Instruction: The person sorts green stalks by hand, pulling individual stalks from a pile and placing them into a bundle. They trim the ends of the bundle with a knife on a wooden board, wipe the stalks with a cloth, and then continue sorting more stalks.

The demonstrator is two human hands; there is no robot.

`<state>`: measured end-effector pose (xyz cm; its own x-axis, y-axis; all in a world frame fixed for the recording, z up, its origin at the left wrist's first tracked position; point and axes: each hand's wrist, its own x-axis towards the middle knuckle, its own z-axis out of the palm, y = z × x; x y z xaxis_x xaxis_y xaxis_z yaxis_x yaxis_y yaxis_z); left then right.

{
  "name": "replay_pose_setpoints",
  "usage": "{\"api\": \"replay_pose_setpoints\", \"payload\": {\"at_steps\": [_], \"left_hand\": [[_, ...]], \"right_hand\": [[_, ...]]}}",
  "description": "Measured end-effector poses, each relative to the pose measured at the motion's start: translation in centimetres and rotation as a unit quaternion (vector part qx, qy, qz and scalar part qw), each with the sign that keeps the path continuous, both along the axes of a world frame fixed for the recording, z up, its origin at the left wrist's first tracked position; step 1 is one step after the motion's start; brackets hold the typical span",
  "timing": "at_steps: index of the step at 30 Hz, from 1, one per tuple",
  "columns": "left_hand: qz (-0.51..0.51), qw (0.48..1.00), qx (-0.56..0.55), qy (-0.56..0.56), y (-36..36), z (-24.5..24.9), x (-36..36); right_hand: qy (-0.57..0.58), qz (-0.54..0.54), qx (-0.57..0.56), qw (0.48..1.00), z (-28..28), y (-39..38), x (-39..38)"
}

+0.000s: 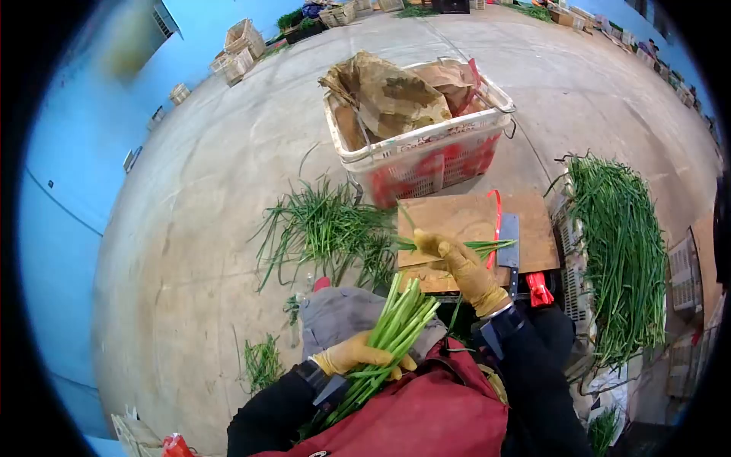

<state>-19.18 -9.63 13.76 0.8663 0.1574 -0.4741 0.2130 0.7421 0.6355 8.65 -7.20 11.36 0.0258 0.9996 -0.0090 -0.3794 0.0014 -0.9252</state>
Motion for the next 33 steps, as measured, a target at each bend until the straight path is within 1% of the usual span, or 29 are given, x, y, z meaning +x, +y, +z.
{"api": "replay_pose_setpoints", "payload": {"at_steps": [2,3,4,5,6,8,9,11,12,15,18,19,21,23,24,25,28,29,31,32,33], "left_hand": [[0.015,0.998,-0.057,-0.032,-0.1,0.1,0.3],[0.024,0.995,-0.085,-0.048,-0.1,0.2,0.3],[0.028,0.995,-0.085,-0.046,0.0,0.2,0.3],[0.032,0.995,-0.087,-0.044,0.0,0.2,0.2],[0.038,0.994,-0.092,-0.041,-0.3,0.3,0.2],[0.029,0.997,-0.058,-0.044,0.1,0.1,0.1],[0.031,0.997,-0.047,-0.046,0.1,-0.4,-0.3],[0.046,0.997,-0.046,-0.05,0.0,0.0,-0.5],[0.053,0.996,-0.045,-0.049,0.0,0.1,-0.6],[0.066,0.996,-0.036,-0.047,0.5,0.6,-0.5],[0.052,0.997,-0.033,-0.039,0.7,1.1,0.5],[0.044,0.998,-0.031,-0.035,0.7,1.5,1.0],[0.027,0.999,-0.038,-0.024,0.6,2.2,2.1],[-0.005,0.999,-0.052,0.008,0.9,2.6,3.1],[0.006,0.999,-0.039,-0.008,1.1,3.3,3.6],[0.006,1.0,-0.022,-0.012,1.4,3.6,4.0],[0.01,1.0,0.012,-0.013,1.5,4.2,5.3],[-0.009,0.999,0.045,-0.01,1.5,4.9,5.7],[-0.048,0.992,0.113,-0.001,1.3,6.6,6.5],[-0.044,0.991,0.124,0.013,1.0,7.3,6.7],[-0.051,0.983,0.174,0.008,0.8,7.3,6.6]], "right_hand": [[0.069,0.174,-0.018,0.982,0.2,0.8,-0.3],[-0.023,0.23,0.02,0.973,0.6,0.6,-0.8],[-0.112,0.278,0.068,0.952,1.2,0.4,-1.3],[-0.32,0.283,0.156,0.891,2.7,-0.7,-2.3],[-0.127,0.297,0.046,0.945,1.7,-0.8,-2.7],[-0.029,0.229,-0.06,0.971,1.2,0.3,-1.1],[0.022,0.196,-0.119,0.973,0.4,0.4,-0.1],[0.056,0.166,-0.089,0.981,-2.3,-1.4,2.5],[0.063,0.199,-0.049,0.977,-2.8,-2.7,3.0],[-0.104,0.346,-0.068,0.93,-4.1,-5.0,1.9],[0.054,0.353,-0.081,0.93,-3.1,-7.2,-0.9],[0.078,0.358,-0.098,0.925,-3.9,-7.2,-1.7],[0.181,0.299,-0.055,0.935,1.2,-6.8,-4.5],[0.244,0.223,-0.054,0.942,3.3,-6.1,-6.0],[0.262,0.187,-0.061,0.945,3.1,-5.8,-6.2],[0.262,0.156,-0.086,0.949,3.9,-6.0,-5.9],[0.256,0.084,-0.022,0.963,3.5,-5.9,-4.9],[0.246,0.059,-0.044,0.967,5.0,-6.5,-4.4],[0.27,0.031,-0.001,0.963,6.0,-6.6,-3.9],[0.288,0.016,0.008,0.958,6.7,-6.6,-3.5],[0.241,-0.033,0.065,0.968,8.2,-6.7,-3.1]]}}
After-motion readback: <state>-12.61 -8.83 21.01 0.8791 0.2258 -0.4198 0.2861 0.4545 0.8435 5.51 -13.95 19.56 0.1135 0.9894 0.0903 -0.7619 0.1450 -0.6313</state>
